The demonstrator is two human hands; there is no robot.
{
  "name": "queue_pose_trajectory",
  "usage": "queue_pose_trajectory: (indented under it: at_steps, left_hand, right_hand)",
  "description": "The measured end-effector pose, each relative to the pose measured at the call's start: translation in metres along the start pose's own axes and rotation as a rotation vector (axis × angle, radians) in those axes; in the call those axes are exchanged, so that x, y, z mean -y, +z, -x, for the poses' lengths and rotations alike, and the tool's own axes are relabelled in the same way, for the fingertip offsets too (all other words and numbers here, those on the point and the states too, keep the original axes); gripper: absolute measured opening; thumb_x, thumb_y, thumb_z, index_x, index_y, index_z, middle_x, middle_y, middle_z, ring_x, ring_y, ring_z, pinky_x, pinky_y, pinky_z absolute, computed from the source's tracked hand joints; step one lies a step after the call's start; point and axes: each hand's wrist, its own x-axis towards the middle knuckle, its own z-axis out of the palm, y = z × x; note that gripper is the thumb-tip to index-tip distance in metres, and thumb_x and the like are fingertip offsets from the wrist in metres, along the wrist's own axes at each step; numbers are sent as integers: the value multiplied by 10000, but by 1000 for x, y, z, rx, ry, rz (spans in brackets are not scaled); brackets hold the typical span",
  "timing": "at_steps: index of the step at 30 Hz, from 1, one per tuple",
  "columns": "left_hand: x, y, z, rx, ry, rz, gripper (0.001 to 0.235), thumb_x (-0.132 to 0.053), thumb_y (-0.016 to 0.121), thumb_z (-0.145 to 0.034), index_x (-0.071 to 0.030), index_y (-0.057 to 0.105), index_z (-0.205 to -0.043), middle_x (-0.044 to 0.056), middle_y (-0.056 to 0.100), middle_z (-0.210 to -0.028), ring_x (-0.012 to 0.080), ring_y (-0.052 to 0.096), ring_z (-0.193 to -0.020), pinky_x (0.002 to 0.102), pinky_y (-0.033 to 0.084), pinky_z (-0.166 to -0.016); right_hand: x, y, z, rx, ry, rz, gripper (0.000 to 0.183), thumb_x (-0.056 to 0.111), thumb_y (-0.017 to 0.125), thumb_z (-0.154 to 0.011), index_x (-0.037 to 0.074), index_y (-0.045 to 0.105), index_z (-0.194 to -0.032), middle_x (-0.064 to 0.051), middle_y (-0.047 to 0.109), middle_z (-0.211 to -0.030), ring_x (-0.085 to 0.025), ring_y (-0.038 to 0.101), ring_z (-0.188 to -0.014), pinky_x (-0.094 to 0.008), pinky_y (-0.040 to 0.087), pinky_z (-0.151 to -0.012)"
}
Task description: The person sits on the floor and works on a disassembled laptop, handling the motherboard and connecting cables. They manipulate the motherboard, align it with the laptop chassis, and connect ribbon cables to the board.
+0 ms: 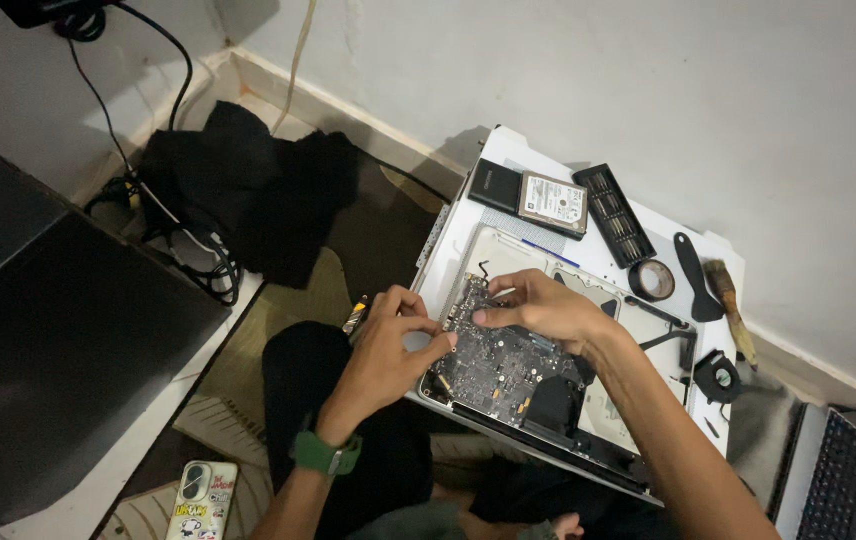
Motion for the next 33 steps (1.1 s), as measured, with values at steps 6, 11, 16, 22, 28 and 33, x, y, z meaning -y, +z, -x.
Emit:
queue_pose_trajectory:
  at_steps: [6, 11, 16, 22, 28, 33]
  left_hand:
    - [7, 9, -4, 20, 51, -20, 339, -377, 826, -928, -61, 802, -807, 82, 577, -1092, 319, 588, -1112, 433, 481, -1002]
    - [13, 15, 0, 43, 41, 67, 381, -377, 871, -891, -48, 747, -744, 59, 548, -1114, 323, 546, -1157, 439, 435, -1079]
    - [12, 11, -1, 53, 46, 63, 368, -361, 869, -904, -40, 758, -762, 85, 550, -1129, 335, 545, -1168, 448, 433, -1091]
    - [16, 11, -2, 87, 27, 142, 346, -348, 868, -913, -37, 777, -791, 94, 530, -1157, 334, 518, -1190, 456, 417, -1110]
    - [-11, -7, -1, 80, -96, 145, 394, -419, 888, -891, -34, 804, -910, 124, 540, -1229, 357, 536, -1243, 505, 432, -1111]
    - [4, -16, -1, 26, -84, 158, 360, -420, 889, -903, -103, 839, -1066, 174, 555, -1225, 412, 609, -1163, 450, 494, -986]
  right_hand:
    - [-19, -7, -9, 5, -70, -24, 406, 284, 988, -786, -25, 807, -977, -188, 745, -765, -271, 650, -715, -356, 523, -713]
    - [-2, -2, 4, -20, -48, -10, 342, 265, 967, -812, 1, 822, -973, -140, 740, -757, -240, 646, -713, -351, 505, -708]
    - [2, 1, 9, -29, -24, -30, 373, 276, 963, -814, -2, 813, -1012, -147, 726, -773, -250, 645, -738, -355, 509, -724]
    - [1, 0, 14, -67, -15, -80, 397, 299, 938, -838, 21, 797, -1084, -162, 744, -827, -272, 681, -799, -388, 528, -776]
    - [-1, 0, 12, -114, 20, -72, 503, 284, 938, -836, 5, 751, -1210, -209, 762, -872, -312, 708, -848, -439, 551, -816]
    - [-9, -3, 5, -111, 44, -61, 639, 263, 960, -812, -26, 671, -1302, -239, 738, -897, -346, 695, -893, -471, 549, -837]
